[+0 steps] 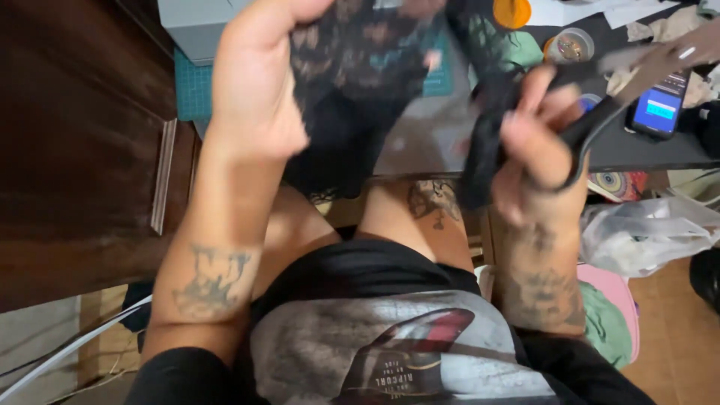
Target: Cutting and trimming black lace fabric with scissors at a workstation
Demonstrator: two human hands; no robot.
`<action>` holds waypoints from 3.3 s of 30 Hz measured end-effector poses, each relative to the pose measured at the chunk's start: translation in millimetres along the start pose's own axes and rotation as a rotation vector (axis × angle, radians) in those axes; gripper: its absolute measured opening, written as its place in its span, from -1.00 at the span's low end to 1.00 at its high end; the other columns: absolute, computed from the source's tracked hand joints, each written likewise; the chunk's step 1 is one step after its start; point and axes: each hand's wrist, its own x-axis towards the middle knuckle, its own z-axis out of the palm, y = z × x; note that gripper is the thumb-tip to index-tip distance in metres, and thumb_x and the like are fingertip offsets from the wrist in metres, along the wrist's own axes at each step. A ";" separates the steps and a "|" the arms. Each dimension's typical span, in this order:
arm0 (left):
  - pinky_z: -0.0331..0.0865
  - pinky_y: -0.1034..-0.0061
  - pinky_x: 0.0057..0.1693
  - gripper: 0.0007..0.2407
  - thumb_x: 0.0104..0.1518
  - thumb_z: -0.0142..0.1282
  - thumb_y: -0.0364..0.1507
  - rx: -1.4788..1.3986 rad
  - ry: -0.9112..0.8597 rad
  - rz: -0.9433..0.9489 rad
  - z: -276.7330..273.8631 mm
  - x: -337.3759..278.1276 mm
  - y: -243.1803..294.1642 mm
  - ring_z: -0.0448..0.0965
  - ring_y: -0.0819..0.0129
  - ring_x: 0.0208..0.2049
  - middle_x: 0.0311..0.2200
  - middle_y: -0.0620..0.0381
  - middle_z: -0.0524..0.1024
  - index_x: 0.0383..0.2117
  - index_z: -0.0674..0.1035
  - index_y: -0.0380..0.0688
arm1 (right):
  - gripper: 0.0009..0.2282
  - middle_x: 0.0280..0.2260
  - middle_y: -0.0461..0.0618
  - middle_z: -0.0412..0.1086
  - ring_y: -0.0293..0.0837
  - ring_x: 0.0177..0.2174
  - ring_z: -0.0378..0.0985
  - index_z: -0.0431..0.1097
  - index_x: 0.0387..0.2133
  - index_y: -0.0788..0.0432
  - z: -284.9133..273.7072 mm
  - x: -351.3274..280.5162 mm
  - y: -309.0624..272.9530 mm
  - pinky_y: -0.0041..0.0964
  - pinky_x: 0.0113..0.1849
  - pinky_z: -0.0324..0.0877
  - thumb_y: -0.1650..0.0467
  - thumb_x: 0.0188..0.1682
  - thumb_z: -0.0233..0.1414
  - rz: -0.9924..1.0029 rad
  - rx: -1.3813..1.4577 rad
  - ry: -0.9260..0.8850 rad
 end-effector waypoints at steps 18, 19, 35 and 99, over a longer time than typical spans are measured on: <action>0.67 0.29 -0.04 -0.86 0.23 0.21 -0.41 0.574 0.555 0.050 -123.6 71.1 -39.7 0.77 0.13 -0.15 -0.19 -0.04 0.72 -0.23 0.58 -0.20 | -0.74 0.04 0.18 0.48 -0.05 -0.02 0.54 0.30 -0.11 0.24 -123.9 69.0 89.8 -0.15 0.11 0.45 0.59 0.10 0.26 -0.395 -1.037 0.433; 0.66 0.29 -0.02 -0.86 0.23 0.21 -0.45 0.433 0.480 0.034 -103.7 66.3 -35.0 0.75 0.08 -0.15 -0.18 -0.13 0.69 -0.23 0.54 -0.25 | -0.83 -0.01 0.20 0.40 0.00 0.04 0.48 0.21 -0.15 0.22 -101.8 60.3 88.4 -0.08 0.14 0.42 0.53 0.18 0.12 -0.508 -0.965 0.421; 0.62 0.07 0.34 -0.73 0.46 0.03 -0.45 0.335 -0.083 0.057 -104.6 82.1 9.6 0.68 0.01 0.17 0.14 -0.15 0.62 0.19 0.54 -0.32 | -0.72 -0.53 0.21 0.51 -0.26 -0.59 0.52 0.36 -0.32 0.39 -92.4 -91.6 124.8 -0.44 -0.52 0.50 0.67 -0.21 0.32 0.295 -0.300 -0.114; 0.47 0.38 -0.34 -0.70 0.23 0.45 -0.37 2.579 -0.734 0.779 -197.4 152.4 -55.2 0.59 0.21 -0.38 -0.01 0.11 0.43 0.04 0.64 -0.05 | -0.83 0.15 0.39 0.41 0.19 0.25 0.44 0.29 -0.14 0.20 -69.7 -85.3 112.8 -0.01 0.27 0.32 0.39 0.14 0.11 0.177 -0.602 0.042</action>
